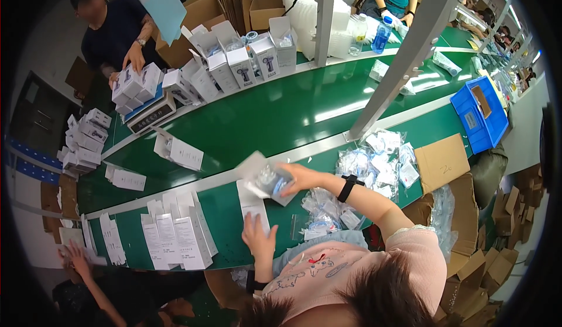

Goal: The person packs thermometers by hand, picking up a bubble-wrapped device and a small plastic bag from the table and placing them into a white box. They repeat this process, occasionally reaching into a large cardboard box to retrieve more wrapped thermometers.

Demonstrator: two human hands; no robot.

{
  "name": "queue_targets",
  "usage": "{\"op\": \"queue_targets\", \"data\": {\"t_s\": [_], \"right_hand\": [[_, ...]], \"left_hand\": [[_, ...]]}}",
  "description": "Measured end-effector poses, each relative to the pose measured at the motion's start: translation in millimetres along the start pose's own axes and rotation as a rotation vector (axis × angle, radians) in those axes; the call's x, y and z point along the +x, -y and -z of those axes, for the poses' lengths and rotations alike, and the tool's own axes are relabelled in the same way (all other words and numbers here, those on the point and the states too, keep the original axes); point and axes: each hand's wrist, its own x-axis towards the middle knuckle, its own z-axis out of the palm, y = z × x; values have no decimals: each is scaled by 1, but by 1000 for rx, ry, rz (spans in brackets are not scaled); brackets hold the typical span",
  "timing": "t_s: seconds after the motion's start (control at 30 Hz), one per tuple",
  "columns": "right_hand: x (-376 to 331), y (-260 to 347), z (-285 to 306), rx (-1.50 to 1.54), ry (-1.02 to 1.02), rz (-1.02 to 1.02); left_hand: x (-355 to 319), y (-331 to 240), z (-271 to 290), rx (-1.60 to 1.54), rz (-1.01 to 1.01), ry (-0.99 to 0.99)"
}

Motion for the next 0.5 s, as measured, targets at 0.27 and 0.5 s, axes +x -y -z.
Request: {"op": "queue_targets", "data": {"t_s": [0.27,0.5], "right_hand": [[42,-57,89,138,-627,-45],[-64,-28,119,-269,175,-408]], "left_hand": [[56,30,6,-252,219,-38],[76,35,9,-1164,463,396]]}}
